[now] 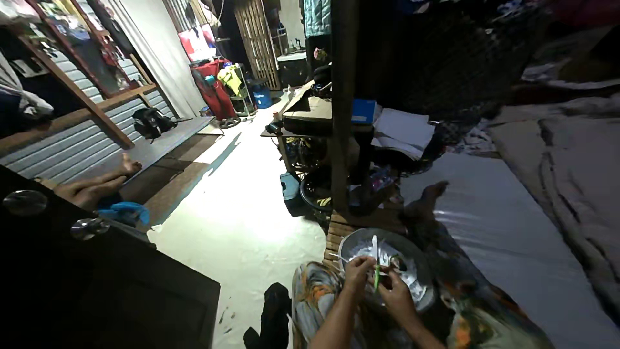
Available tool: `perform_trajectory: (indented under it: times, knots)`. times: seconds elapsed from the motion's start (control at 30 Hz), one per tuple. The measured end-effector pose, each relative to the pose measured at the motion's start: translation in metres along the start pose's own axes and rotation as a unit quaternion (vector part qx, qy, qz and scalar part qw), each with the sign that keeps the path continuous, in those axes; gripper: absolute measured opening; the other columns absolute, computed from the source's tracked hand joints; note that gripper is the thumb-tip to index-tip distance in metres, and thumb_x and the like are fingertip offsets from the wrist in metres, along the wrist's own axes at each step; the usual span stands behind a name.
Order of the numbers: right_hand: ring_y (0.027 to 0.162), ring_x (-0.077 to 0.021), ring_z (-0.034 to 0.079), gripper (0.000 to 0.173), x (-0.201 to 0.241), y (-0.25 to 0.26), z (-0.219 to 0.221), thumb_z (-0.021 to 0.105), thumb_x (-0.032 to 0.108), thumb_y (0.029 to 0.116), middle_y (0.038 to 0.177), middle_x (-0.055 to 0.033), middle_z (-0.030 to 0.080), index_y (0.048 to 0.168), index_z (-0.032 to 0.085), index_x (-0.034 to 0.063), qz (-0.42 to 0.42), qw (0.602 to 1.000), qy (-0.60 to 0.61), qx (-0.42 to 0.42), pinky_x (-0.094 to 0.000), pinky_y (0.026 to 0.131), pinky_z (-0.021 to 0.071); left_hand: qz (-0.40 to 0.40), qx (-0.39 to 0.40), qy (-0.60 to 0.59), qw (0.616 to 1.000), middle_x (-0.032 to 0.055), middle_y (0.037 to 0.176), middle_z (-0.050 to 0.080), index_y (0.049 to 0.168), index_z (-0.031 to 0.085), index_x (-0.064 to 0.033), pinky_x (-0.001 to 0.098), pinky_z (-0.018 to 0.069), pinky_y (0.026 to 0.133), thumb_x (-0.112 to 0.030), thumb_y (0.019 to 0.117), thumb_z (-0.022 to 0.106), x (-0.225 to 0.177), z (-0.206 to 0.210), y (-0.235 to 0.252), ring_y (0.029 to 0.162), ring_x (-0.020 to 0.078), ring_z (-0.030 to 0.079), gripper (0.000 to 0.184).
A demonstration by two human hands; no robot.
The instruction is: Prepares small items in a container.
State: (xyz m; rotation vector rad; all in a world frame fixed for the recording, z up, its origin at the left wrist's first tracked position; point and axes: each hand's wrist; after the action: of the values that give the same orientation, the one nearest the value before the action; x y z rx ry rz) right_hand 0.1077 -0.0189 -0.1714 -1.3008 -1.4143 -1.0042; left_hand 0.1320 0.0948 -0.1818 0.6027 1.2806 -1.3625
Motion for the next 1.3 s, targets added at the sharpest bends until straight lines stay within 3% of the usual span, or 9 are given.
perform_trajectory:
  times: [0.07, 0.23, 0.37, 0.5, 0.6, 0.77, 0.9, 1.1, 1.3]
  knots:
    - [0.091, -0.0278, 0.071, 0.041, 0.006, 0.009, -0.015, 0.07, 0.001, 0.0908, 0.108, -0.0224, 0.071, 0.129, 0.06, -0.009, 0.008, 0.997, -0.036, 0.063, -0.0454, 0.086, 0.0574, 0.019, -0.023, -0.005, 1.0, 0.0049, 0.086, 0.066, 0.109, 0.065, 0.0066, 0.0219, 0.0508, 0.065, -0.007, 0.1009, 0.06, -0.004, -0.002, 0.004, 0.068, 0.0053, 0.058, 0.016]
    - [0.096, -0.0249, 0.069, 0.043, 0.044, 0.045, -0.068, 0.064, 0.016, 0.1003, 0.116, -0.0204, 0.069, 0.138, 0.055, -0.0031, 0.013, 0.973, -0.093, 0.212, -0.0423, 0.091, 0.0548, 0.065, -0.023, 0.006, 0.998, 0.0035, 0.084, 0.065, 0.112, 0.063, 0.0082, 0.0208, 0.0522, 0.061, -0.002, 0.102, 0.055, -0.025, -0.014, 0.005, 0.065, 0.0039, 0.059, 0.016]
    - [0.101, -0.0246, 0.067, 0.051, 0.039, 0.065, -0.081, 0.066, 0.024, 0.1004, 0.122, -0.0218, 0.066, 0.143, 0.052, -0.0016, 0.024, 0.951, -0.101, 0.291, -0.0415, 0.095, 0.0519, 0.081, -0.034, 0.034, 0.996, 0.001, 0.08, 0.065, 0.108, 0.064, 0.0072, 0.0182, 0.0506, 0.062, -0.001, 0.1018, 0.055, -0.036, -0.026, -0.001, 0.065, 0.0017, 0.058, 0.014]
    - [0.098, -0.0238, 0.067, 0.049, 0.007, 0.059, -0.063, 0.069, 0.019, 0.0972, 0.121, -0.0225, 0.066, 0.139, 0.056, -0.0035, 0.026, 0.951, -0.06, 0.302, -0.0388, 0.093, 0.0533, 0.081, -0.045, 0.011, 0.996, 0.0006, 0.08, 0.064, 0.106, 0.062, 0.0048, 0.0215, 0.0543, 0.066, -0.001, 0.1027, 0.051, -0.025, -0.036, -0.001, 0.067, 0.0044, 0.061, 0.013]
    - [0.106, -0.0289, 0.067, 0.051, -0.006, 0.047, -0.063, 0.071, 0.018, 0.096, 0.126, -0.0239, 0.065, 0.14, 0.056, -0.0026, 0.036, 0.939, -0.065, 0.337, -0.0434, 0.098, 0.0517, 0.059, -0.041, 0.046, 0.996, 0.0033, 0.084, 0.066, 0.107, 0.062, 0.0068, 0.0224, 0.0543, 0.069, -0.001, 0.1018, 0.053, -0.01, -0.026, -0.005, 0.07, 0.0054, 0.061, 0.014]
    - [0.097, -0.0263, 0.069, 0.045, -0.009, 0.05, -0.058, 0.074, 0.009, 0.0906, 0.119, -0.0239, 0.068, 0.131, 0.061, -0.0073, 0.008, 0.973, -0.026, 0.23, -0.0411, 0.092, 0.0557, 0.079, 0.019, 0.086, 0.993, 0.0052, 0.093, 0.068, 0.108, 0.065, 0.0088, 0.0227, 0.0531, 0.077, -0.001, 0.0978, 0.06, -0.006, -0.012, 0.003, 0.08, 0.0037, 0.062, 0.015]
    - [0.091, -0.0168, 0.069, 0.037, -0.003, 0.062, -0.05, 0.075, 0.0, 0.0872, 0.11, -0.0182, 0.07, 0.121, 0.064, -0.0085, 0.022, 0.992, 0.022, 0.121, -0.0322, 0.085, 0.0576, 0.078, 0.053, 0.077, 0.993, 0.002, 0.088, 0.068, 0.103, 0.066, 0.0059, 0.0215, 0.0522, 0.073, 0.0, 0.0964, 0.061, -0.001, -0.009, 0.0, 0.077, 0.003, 0.061, 0.011]
    - [0.082, -0.0074, 0.066, 0.04, 0.012, 0.055, -0.012, 0.072, -0.006, 0.0877, 0.102, -0.0125, 0.069, 0.125, 0.057, -0.0092, 0.088, 0.985, 0.12, 0.086, -0.0238, 0.076, 0.0559, 0.037, -0.012, -0.018, 0.999, 0.0041, 0.092, 0.068, 0.107, 0.063, 0.0054, 0.0243, 0.0548, 0.076, 0.0, 0.1, 0.056, -0.006, -0.013, -0.006, 0.08, 0.0066, 0.064, 0.012]
    - [0.08, -0.0099, 0.064, 0.039, 0.015, 0.043, 0.006, 0.07, -0.008, 0.0874, 0.102, -0.016, 0.068, 0.124, 0.057, -0.0116, 0.069, 0.991, 0.094, 0.061, -0.0257, 0.076, 0.0547, 0.01, -0.027, -0.078, 0.997, 0.0017, 0.083, 0.067, 0.108, 0.063, 0.0026, 0.021, 0.0532, 0.066, -0.001, 0.1022, 0.054, -0.01, -0.012, -0.006, 0.069, 0.0049, 0.062, 0.011]
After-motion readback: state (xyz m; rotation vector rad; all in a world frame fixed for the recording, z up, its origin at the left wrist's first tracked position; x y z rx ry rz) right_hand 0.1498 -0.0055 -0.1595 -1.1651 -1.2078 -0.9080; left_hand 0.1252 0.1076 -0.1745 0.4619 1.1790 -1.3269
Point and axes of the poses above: each hand's wrist, its own y-axis towards the middle knuckle, its own z-axis out of the palm, x = y × z
